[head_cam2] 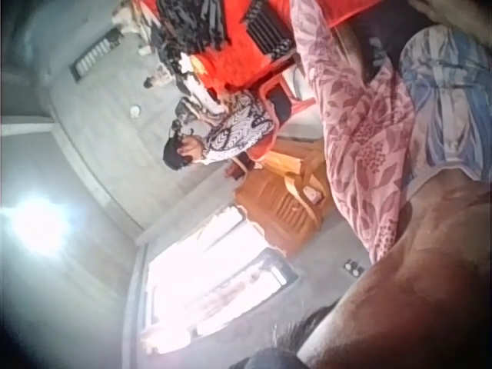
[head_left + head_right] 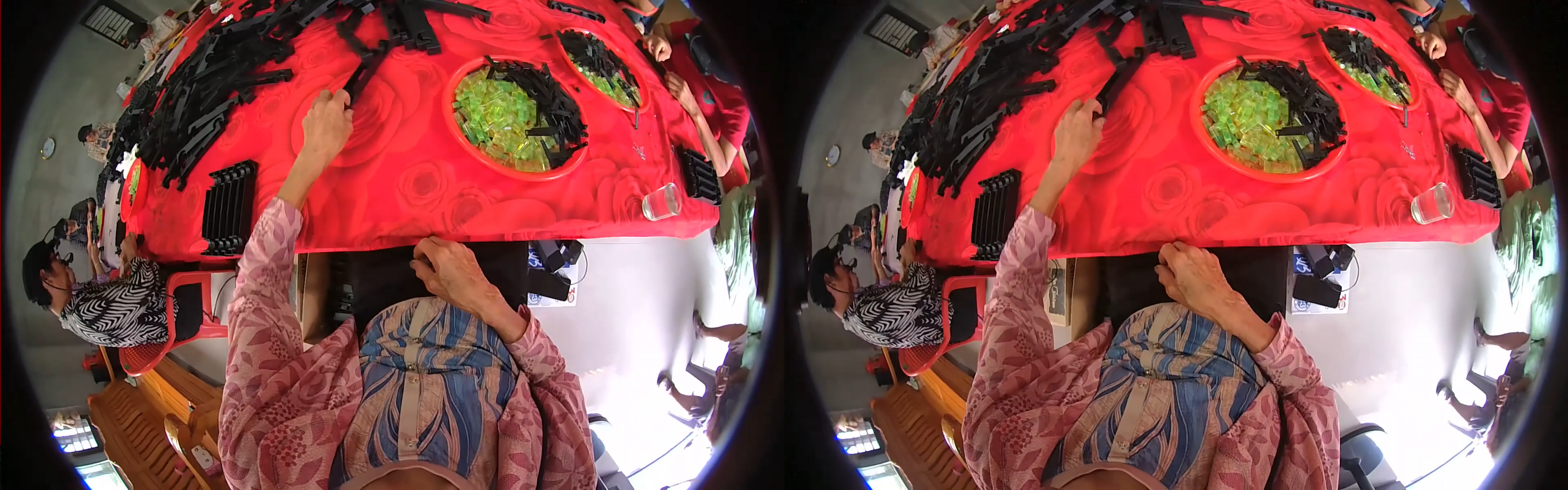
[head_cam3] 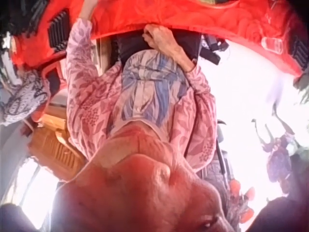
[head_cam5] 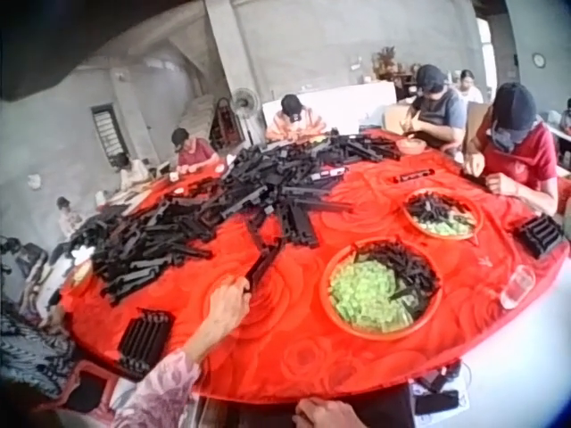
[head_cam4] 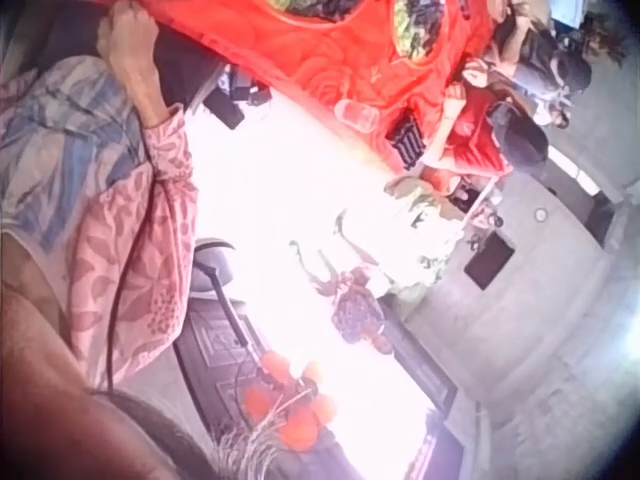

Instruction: The person assembles black plastic components by hand, inserting small green plastic inserts into a black plastic frame.

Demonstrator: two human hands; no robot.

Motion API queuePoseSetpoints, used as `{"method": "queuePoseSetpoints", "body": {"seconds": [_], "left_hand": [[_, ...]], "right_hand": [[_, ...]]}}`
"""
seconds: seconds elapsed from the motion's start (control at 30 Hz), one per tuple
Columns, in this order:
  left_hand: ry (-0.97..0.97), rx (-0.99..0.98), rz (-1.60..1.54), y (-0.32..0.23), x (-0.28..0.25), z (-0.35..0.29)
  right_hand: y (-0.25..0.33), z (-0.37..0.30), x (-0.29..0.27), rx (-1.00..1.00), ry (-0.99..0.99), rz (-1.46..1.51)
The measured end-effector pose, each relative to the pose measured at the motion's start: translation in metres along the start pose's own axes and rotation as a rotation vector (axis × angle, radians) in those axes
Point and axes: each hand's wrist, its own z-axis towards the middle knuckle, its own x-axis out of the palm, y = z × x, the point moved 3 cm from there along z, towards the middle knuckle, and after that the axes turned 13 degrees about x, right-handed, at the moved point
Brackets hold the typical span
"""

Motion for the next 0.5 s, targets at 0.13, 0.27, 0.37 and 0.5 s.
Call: {"method": "queuePoseSetpoints", "body": {"seconds": [0.13, 0.27, 0.37, 0.5], "left_hand": [[-0.106, 0.086, -0.043, -0.041, -0.013, -0.040], [-0.130, 0.081, -0.037, -0.066, -0.016, -0.070], [-0.137, 0.067, -0.061, -0.071, -0.017, -0.085], [-0.131, 0.031, -0.063, -0.087, -0.036, -0.108]], "right_hand": [[0.002, 0.000, 0.003, 0.065, 0.043, -0.049], [0.002, 0.000, 0.007, -0.001, 0.078, -0.067], [0.004, 0.001, 0.008, 0.030, 0.104, -0.092], [0.005, -0.003, 0.009, 0.053, 0.087, -0.111]]}}
